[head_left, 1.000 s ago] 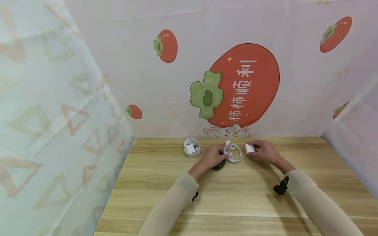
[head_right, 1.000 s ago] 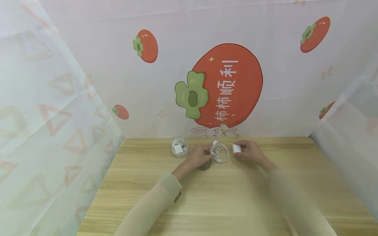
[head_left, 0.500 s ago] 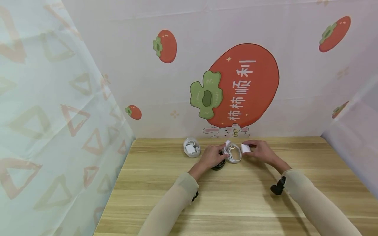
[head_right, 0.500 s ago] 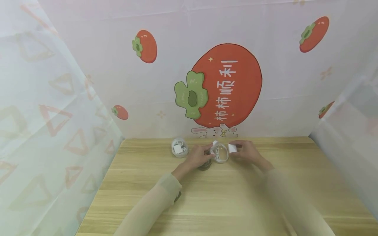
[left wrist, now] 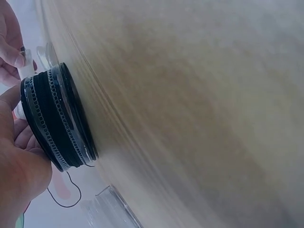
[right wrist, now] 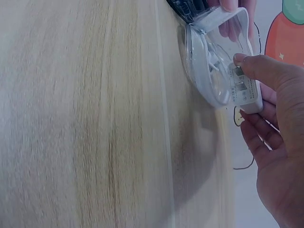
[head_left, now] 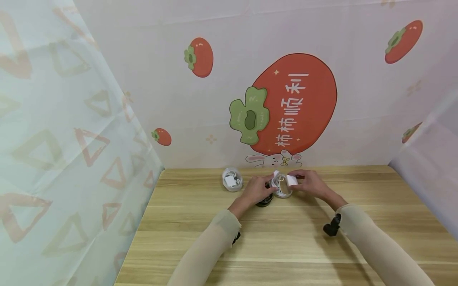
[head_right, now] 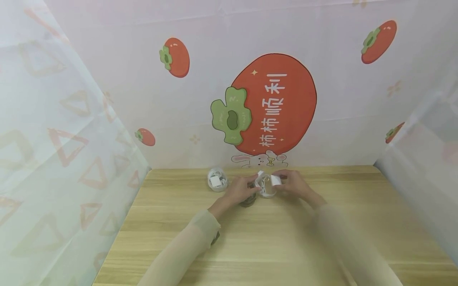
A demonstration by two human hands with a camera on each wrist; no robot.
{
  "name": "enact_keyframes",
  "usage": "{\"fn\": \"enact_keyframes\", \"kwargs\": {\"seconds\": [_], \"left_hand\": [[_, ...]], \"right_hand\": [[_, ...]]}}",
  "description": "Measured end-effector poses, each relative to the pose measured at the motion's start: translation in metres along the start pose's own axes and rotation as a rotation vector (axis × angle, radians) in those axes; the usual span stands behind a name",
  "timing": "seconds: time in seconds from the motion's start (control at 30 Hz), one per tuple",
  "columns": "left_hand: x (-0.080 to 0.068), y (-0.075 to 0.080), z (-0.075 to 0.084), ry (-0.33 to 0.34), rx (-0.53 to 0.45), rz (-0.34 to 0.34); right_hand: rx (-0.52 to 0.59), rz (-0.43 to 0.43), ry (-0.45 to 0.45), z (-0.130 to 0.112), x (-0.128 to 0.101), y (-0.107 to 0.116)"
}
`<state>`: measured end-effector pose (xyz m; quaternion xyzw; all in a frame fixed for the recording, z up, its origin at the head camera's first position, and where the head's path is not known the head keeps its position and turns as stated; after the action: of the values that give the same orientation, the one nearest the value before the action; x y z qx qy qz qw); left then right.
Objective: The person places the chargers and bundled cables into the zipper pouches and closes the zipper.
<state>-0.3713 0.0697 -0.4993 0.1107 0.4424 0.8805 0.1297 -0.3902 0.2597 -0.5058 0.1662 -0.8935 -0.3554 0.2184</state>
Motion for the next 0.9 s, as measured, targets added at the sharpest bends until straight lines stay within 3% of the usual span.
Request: {"fn": "enact_keyframes", "kwargs": {"seconds": [0.27, 0.9], "left_hand": [[0.000, -0.002, 0.003, -0.002, -0.014, -0.033], [0.008, -0.001, 0.008, -0.037, 0.073, -0.038]], "right_hand": [[0.006, -0.020, -0.002, -0.001, 0.003, -0.009], [-0.081, -0.030, 0.104, -0.007, 0.012, -0.026]]}}
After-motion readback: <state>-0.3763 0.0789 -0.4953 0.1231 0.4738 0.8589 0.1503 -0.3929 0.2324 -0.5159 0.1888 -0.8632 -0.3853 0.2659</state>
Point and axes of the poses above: each hand's wrist, its own x-axis towards the middle knuckle, its own y-axis out of the back of the hand, z = x × y, the point moved 9 cm from there along x, towards the middle knuckle, and after that the axes turned 11 degrees about y, right-handed, at the moved point
